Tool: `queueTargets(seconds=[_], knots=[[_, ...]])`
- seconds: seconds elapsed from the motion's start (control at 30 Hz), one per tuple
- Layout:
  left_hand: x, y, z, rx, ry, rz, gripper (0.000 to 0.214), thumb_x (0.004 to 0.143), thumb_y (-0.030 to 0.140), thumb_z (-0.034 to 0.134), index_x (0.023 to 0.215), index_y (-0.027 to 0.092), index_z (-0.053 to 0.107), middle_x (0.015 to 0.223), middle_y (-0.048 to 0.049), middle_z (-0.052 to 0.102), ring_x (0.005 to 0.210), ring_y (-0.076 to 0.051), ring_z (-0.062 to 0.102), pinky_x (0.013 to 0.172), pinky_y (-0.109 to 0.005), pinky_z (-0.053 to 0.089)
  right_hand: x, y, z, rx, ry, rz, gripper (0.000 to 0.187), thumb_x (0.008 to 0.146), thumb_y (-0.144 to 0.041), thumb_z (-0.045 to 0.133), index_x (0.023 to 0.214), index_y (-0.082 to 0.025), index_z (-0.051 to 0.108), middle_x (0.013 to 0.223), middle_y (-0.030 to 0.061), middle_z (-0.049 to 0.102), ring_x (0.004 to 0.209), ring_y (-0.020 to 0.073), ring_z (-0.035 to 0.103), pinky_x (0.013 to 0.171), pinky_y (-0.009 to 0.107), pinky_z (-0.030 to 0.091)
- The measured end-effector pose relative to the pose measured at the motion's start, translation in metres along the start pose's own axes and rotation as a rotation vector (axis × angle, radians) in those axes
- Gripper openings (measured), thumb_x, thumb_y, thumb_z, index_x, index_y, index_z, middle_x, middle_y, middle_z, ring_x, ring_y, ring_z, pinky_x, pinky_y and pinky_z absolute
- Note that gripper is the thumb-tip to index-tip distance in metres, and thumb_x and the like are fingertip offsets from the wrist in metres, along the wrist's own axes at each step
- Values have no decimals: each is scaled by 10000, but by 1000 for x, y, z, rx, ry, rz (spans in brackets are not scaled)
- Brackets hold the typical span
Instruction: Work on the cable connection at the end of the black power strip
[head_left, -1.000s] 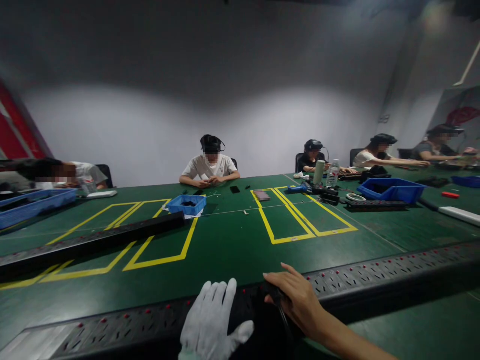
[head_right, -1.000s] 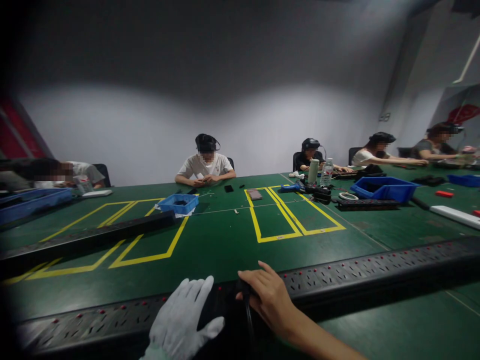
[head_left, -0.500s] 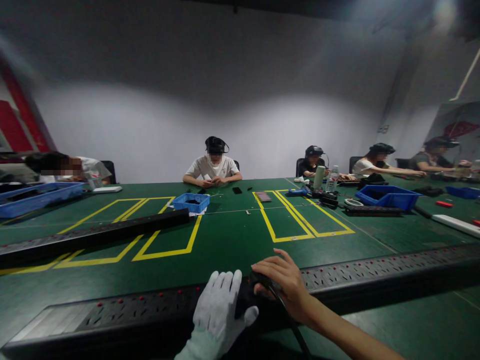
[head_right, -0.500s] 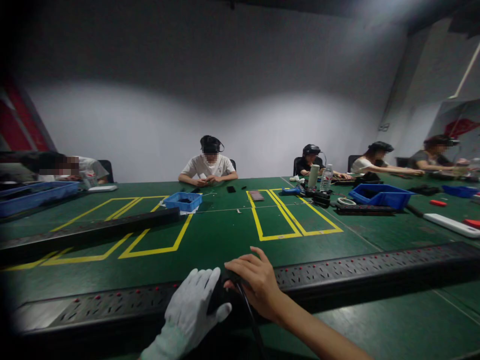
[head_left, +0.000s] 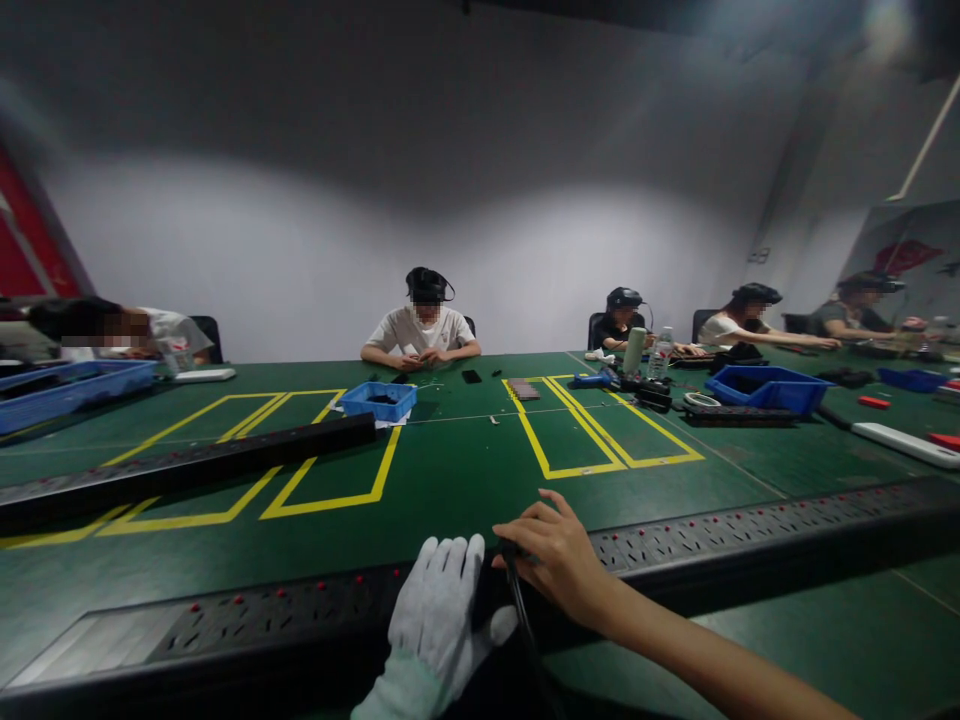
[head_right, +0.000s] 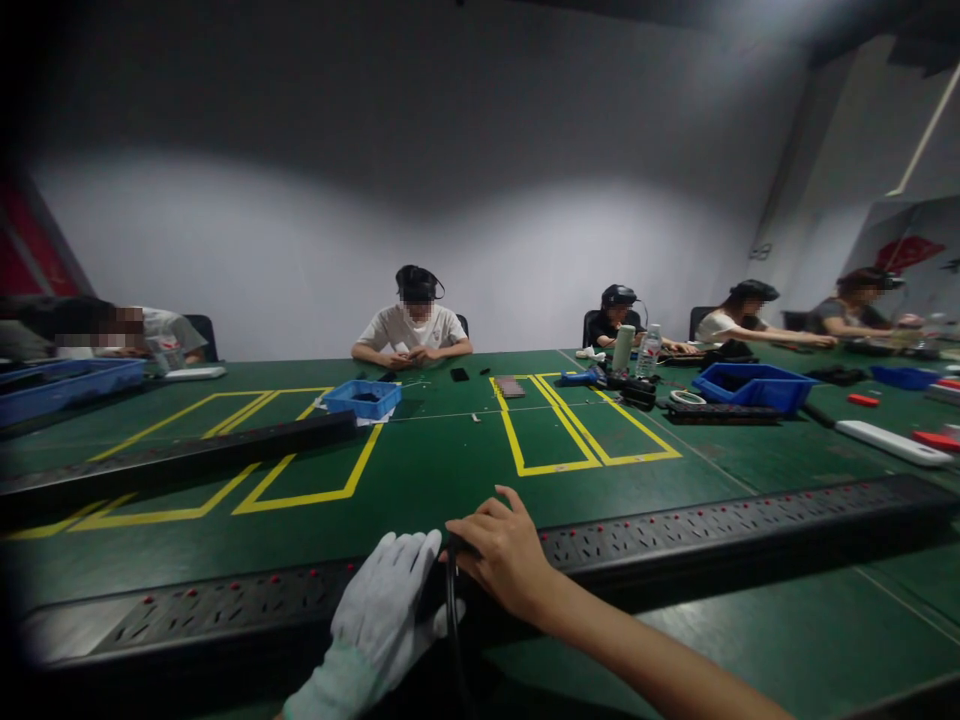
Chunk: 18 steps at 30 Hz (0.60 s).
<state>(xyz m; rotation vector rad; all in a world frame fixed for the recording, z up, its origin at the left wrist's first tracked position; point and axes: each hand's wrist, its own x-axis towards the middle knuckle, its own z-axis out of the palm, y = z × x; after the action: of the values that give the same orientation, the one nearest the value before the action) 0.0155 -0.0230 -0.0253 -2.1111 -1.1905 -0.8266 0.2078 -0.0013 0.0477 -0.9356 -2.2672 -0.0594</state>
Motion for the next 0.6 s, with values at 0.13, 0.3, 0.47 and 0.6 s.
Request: queueTargets(seconds=[0.13, 0.3, 0.47, 0.6], knots=[[-1, 0, -2, 1, -6, -14, 624, 824, 541, 499, 1264, 98, 487, 1169, -164, 590, 1113, -304, 538, 985, -499, 407, 0, 5, 3, -24, 1, -11, 264, 814, -262, 681, 1072, -262, 625, 933, -17, 709, 841, 156, 606, 1014, 434, 280], [1, 0, -4, 1, -63, 5, 615, 825, 509, 495, 1272, 88, 475, 1164, -155, 597, 1099, -296, 543, 994, -501, 389, -13, 0, 13, -116, 109, -89, 247, 867, -267, 600, 1112, -237, 611, 987, 24, 699, 885, 166, 604, 1003, 418, 324], [5, -5, -3, 42, -39, 69, 550, 826, 422, 457, 1265, 91, 477, 1183, -132, 600, 1095, -273, 543, 989, -476, 373, -30, -15, 16, -259, 197, -281, 305, 897, -261, 521, 1192, -219, 585, 1188, 50, 634, 1029, 171, 585, 1078, 385, 262], [8, -8, -5, 82, -45, 131, 556, 823, 437, 464, 1253, 86, 486, 1173, -126, 610, 1078, -267, 551, 973, -461, 368, -30, -14, 11, -284, 208, -327, 307, 890, -238, 513, 1182, -196, 595, 1195, 58, 632, 1046, 160, 593, 1092, 351, 275]])
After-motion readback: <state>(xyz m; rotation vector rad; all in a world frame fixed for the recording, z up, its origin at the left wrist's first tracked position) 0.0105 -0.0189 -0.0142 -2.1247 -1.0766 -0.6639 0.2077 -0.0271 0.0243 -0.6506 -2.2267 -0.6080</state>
